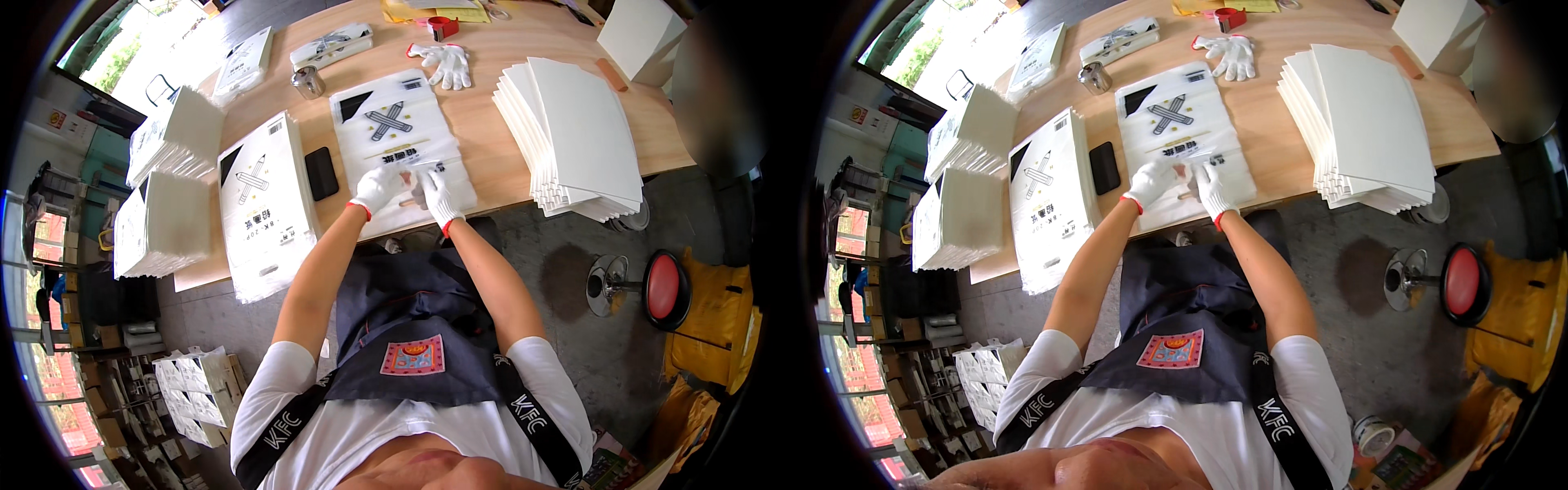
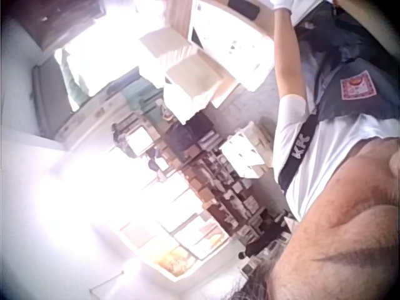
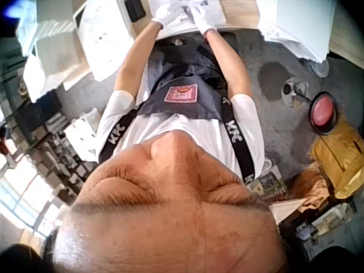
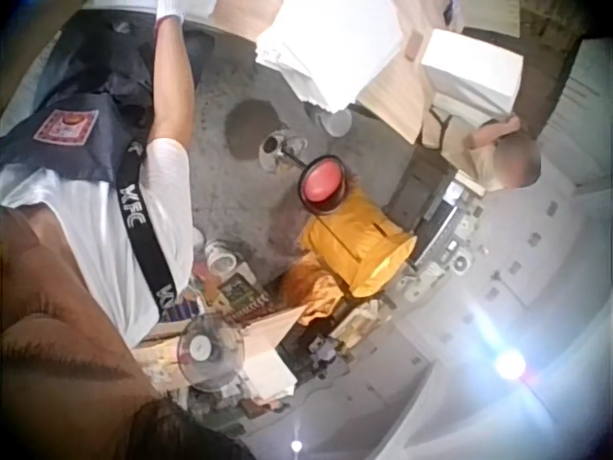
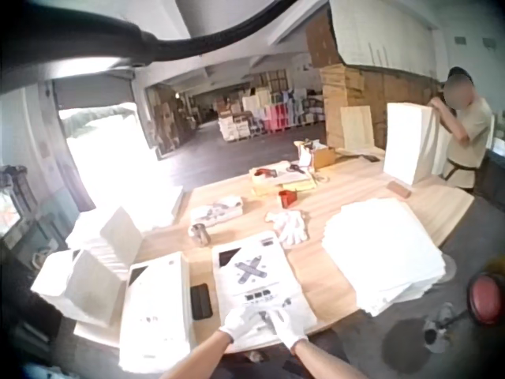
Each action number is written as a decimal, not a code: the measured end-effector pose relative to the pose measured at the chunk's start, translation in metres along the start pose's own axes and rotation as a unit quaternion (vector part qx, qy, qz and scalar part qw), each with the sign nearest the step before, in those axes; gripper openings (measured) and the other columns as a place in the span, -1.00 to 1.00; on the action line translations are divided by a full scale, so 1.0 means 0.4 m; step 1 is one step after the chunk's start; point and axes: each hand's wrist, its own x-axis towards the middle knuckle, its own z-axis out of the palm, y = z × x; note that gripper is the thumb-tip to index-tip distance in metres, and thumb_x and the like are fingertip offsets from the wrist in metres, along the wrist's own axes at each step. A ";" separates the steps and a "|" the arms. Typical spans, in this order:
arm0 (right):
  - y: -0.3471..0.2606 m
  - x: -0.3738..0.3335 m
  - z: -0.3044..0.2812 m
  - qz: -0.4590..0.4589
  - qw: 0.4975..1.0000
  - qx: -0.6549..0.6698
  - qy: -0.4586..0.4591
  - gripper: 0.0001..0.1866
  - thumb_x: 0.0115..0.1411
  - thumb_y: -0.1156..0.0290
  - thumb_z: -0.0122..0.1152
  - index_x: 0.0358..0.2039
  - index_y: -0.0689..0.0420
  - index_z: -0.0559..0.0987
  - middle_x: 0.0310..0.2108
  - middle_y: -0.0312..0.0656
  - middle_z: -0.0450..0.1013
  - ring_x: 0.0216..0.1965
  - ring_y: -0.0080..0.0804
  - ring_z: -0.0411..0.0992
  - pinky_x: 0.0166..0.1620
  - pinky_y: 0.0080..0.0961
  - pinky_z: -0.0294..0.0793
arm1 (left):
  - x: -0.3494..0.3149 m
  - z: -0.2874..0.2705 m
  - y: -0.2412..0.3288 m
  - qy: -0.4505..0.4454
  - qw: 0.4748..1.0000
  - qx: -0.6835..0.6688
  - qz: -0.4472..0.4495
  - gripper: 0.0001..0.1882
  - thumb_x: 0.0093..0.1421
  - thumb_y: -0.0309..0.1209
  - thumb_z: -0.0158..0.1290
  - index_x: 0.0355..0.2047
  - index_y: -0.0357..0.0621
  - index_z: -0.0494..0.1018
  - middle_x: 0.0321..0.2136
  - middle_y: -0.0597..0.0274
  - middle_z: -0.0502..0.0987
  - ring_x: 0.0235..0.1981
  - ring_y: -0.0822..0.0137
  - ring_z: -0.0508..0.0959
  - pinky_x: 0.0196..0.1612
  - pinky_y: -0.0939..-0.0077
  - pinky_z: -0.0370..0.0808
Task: The person repeatedly picks up stacks of white paper, places them into clear plastic packaging, and seals the packages. The person stacks the finished packages on the table.
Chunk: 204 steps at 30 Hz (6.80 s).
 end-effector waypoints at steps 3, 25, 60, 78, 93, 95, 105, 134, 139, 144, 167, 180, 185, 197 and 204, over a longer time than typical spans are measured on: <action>0.087 0.035 -0.093 0.071 0.993 -0.081 -0.045 -0.40 0.26 -0.21 -0.03 -0.37 0.16 0.53 -0.62 -0.18 0.45 -0.66 -0.44 0.39 -0.51 -0.47 0.37 | 0.089 -0.066 0.036 0.079 0.946 -0.311 -0.045 -0.68 0.26 -0.57 -0.10 0.02 -0.28 0.39 -0.24 0.12 0.55 -0.30 0.37 0.54 -0.18 0.39 0.55; -0.390 -0.213 -0.204 -0.184 0.902 -0.350 -0.172 -0.67 0.24 0.09 0.16 -0.19 0.06 0.63 -0.19 -0.11 0.55 -0.13 -0.12 0.51 -0.07 -0.29 0.46 | -0.098 -0.191 0.241 0.190 0.963 0.168 0.092 -0.45 -0.13 -0.46 0.32 -0.05 -0.04 0.47 -0.28 0.12 0.56 -0.21 0.05 0.54 -0.08 0.20 0.45; -0.327 -0.427 -0.380 -0.111 0.989 -0.044 0.088 -0.58 0.24 0.29 0.23 0.03 0.28 0.49 -0.07 -0.12 0.48 -0.02 -0.32 0.43 0.04 -0.40 0.38 | -0.211 0.227 0.521 -0.038 0.992 0.051 0.111 -0.18 -0.07 -0.32 0.20 0.18 -0.32 0.12 0.33 -0.39 -0.19 0.40 -0.17 -0.11 0.36 0.17 0.05; -0.300 -0.361 -0.371 -0.174 0.800 -0.533 -0.214 -0.72 0.15 0.16 0.13 -0.38 0.14 0.49 -0.28 -0.02 0.48 -0.33 -0.09 0.53 -0.30 -0.21 0.54 | -0.267 -0.124 0.285 -0.142 0.977 -0.153 0.041 -0.78 0.10 -0.60 0.03 -0.23 -0.21 0.56 -0.39 0.21 0.63 -0.39 0.35 0.62 -0.27 0.51 0.52; -0.118 -0.283 -0.177 -0.005 0.959 0.194 -0.206 -0.48 0.27 0.20 0.06 0.17 0.22 0.40 0.18 0.10 0.32 0.19 -0.22 0.31 0.22 -0.37 0.28 | -0.248 0.071 0.402 0.044 0.975 -0.160 0.147 -0.84 -0.01 -0.62 0.00 -0.40 -0.11 0.46 -0.52 0.17 0.57 -0.49 0.22 0.61 -0.40 0.38 0.55; -0.210 -0.336 -0.145 -0.250 0.844 -0.458 -0.124 -0.51 0.24 0.15 0.08 0.14 0.07 0.43 0.22 0.06 0.27 0.25 -0.17 0.22 0.27 -0.30 0.22 | -0.229 0.066 0.324 0.111 0.965 -0.225 0.081 -0.86 0.04 -0.61 -0.06 -0.41 -0.16 0.45 -0.54 0.24 0.55 -0.46 0.44 0.58 -0.35 0.48 0.53; -0.144 -0.316 -0.265 -0.187 0.839 -0.506 0.069 -0.80 0.17 0.24 0.20 -0.45 0.02 0.40 -0.37 -0.16 0.42 -0.38 -0.07 0.45 -0.39 -0.10 0.44 | -0.379 0.107 0.213 0.087 0.977 0.007 0.194 -0.73 -0.14 -0.47 0.19 -0.35 -0.05 0.48 -0.38 0.14 0.52 -0.33 0.12 0.53 -0.28 0.30 0.47; -0.150 -0.470 -0.253 -0.166 0.793 -0.586 -0.015 -0.86 0.02 0.38 0.20 -0.52 0.06 0.40 -0.58 -0.07 0.41 -0.51 -0.01 0.45 -0.46 -0.13 0.41 | -0.641 0.100 -0.004 0.180 0.961 -0.024 -0.211 -0.81 -0.02 -0.61 0.08 -0.40 -0.17 0.31 -0.57 0.14 0.43 -0.56 0.30 0.47 -0.40 0.37 0.44; -0.064 -0.551 -0.307 -0.041 0.908 -0.417 -0.026 -0.80 0.08 0.31 0.23 -0.56 0.08 0.43 -0.60 -0.06 0.42 -0.50 0.00 0.47 -0.42 -0.11 0.40 | -0.765 0.114 -0.028 0.150 0.954 -0.146 -0.214 -0.80 -0.01 -0.60 0.10 -0.38 -0.15 0.33 -0.56 0.11 0.48 -0.53 0.18 0.53 -0.41 0.40 0.46; -0.033 -0.353 -0.347 -0.084 0.904 -0.414 0.068 -0.65 0.25 0.03 0.15 -0.26 0.09 0.56 -0.32 -0.07 0.54 -0.30 -0.09 0.52 -0.24 -0.28 0.47 | -0.562 0.094 0.138 0.142 0.989 0.031 -0.010 -0.74 -0.06 -0.53 0.26 -0.32 -0.09 0.50 -0.43 0.17 0.50 -0.46 0.17 0.55 -0.39 0.41 0.51; 0.011 -0.307 -0.405 0.285 0.921 -0.060 -0.260 -0.83 0.20 0.32 0.26 -0.29 0.12 0.53 -0.54 -0.30 0.45 -0.63 -0.65 0.32 -0.59 -0.61 0.31 | -0.494 0.097 0.071 0.159 0.984 -0.039 -0.063 -0.84 0.10 -0.45 0.11 -0.28 -0.14 0.49 -0.43 0.21 0.53 -0.42 0.25 0.55 -0.33 0.36 0.51; 0.069 -0.241 -0.224 0.280 0.939 0.120 -0.159 -0.59 0.36 0.14 0.05 0.03 0.20 0.47 -0.33 -0.24 0.54 -0.42 -0.51 0.48 -0.37 -0.56 0.48 | -0.412 -0.096 0.103 0.170 0.961 -0.186 -0.117 -0.88 0.27 -0.49 -0.01 -0.22 -0.23 0.47 -0.56 0.30 0.43 -0.54 0.48 0.44 -0.44 0.56 0.39; -0.010 -0.234 0.079 0.250 0.881 0.270 -0.297 -0.64 0.37 0.18 0.05 -0.02 0.20 0.48 -0.40 -0.31 0.49 -0.53 -0.58 0.40 -0.53 -0.59 0.36 | -0.521 -0.282 0.105 0.322 0.946 -0.025 0.012 -0.81 -0.09 -0.73 0.10 -0.44 -0.25 0.48 -0.60 0.15 0.43 -0.51 0.25 0.50 -0.42 0.49 0.43; -0.162 -0.201 0.554 0.191 0.913 0.135 -0.334 -0.69 0.29 0.24 0.13 -0.16 0.25 0.47 -0.46 -0.12 0.55 -0.61 -0.50 0.46 -0.60 -0.55 0.41 | -0.881 -0.435 -0.457 0.432 0.840 -0.084 -0.317 -0.83 0.25 -0.50 -0.13 -0.28 -0.28 0.46 -0.39 0.30 0.47 -0.37 0.53 0.38 -0.22 0.67 0.35; -0.123 -0.311 0.423 0.220 0.846 0.171 -0.455 -0.68 0.21 0.40 0.26 -0.08 0.23 0.43 -0.33 -0.12 0.55 -0.47 -0.48 0.50 -0.45 -0.56 0.49 | -0.892 -0.213 -0.492 0.655 0.667 -0.210 -0.286 -0.75 0.36 -0.28 -0.11 -0.14 -0.21 0.39 -0.37 0.30 0.44 -0.37 0.50 0.37 -0.27 0.61 0.37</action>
